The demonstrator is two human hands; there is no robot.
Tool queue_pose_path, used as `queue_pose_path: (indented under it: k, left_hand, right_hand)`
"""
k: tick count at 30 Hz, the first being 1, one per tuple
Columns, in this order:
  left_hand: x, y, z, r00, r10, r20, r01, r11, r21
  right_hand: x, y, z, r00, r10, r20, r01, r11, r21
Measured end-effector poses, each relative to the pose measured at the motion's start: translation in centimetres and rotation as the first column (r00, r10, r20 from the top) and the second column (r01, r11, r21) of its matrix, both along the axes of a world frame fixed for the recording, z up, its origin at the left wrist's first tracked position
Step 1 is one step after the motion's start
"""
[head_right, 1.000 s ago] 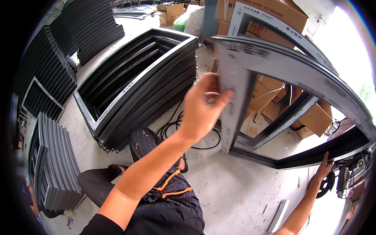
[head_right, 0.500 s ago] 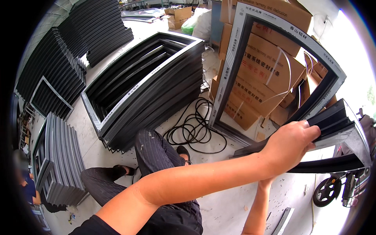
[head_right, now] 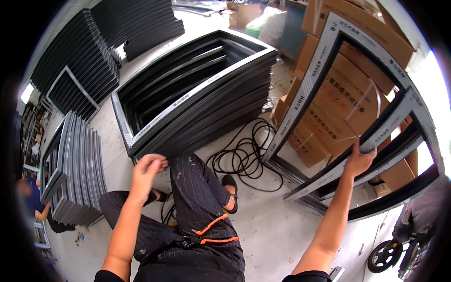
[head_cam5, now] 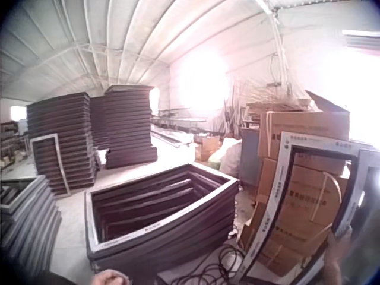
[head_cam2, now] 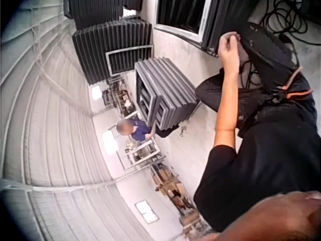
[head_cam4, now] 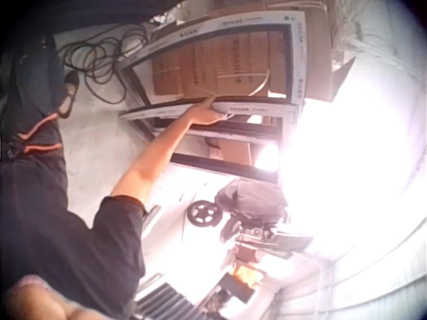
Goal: The person assembles metal window frames by inserting rubber sealant strips into the frame channels and securing the components with a specialized tool.
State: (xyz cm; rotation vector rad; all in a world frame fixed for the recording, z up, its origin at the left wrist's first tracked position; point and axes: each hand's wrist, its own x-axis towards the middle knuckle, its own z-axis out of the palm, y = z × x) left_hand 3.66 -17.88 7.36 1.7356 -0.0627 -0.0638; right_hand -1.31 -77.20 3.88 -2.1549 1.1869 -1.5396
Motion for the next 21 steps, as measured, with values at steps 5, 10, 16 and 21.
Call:
queue_pose_path:
  k: [5,10,16,21]
  left_hand:
    - [-4.5,10.9,-3.4,0.914,0.359,-0.188,-0.349,0.933,0.086]
    - [-6.1,12.8,-6.4,0.856,0.413,-0.311,-0.415,0.908,0.061]
    - [-4.1,12.1,-6.5,0.879,0.383,-0.284,-0.395,0.919,0.016]
    - [-4.5,13.0,-7.4,0.869,0.422,-0.259,-0.429,0.903,0.03]
  right_hand:
    - [1.4,-1.7,-0.9,0.995,-0.075,-0.058,0.072,0.996,-0.046]
    - [2.0,-2.8,-1.1,0.994,-0.094,-0.063,0.092,0.995,-0.032]
    - [1.4,-2.4,0.8,0.985,-0.063,-0.159,0.064,0.998,-0.001]
    - [1.5,6.5,3.4,0.987,0.113,-0.115,-0.14,0.953,-0.267]
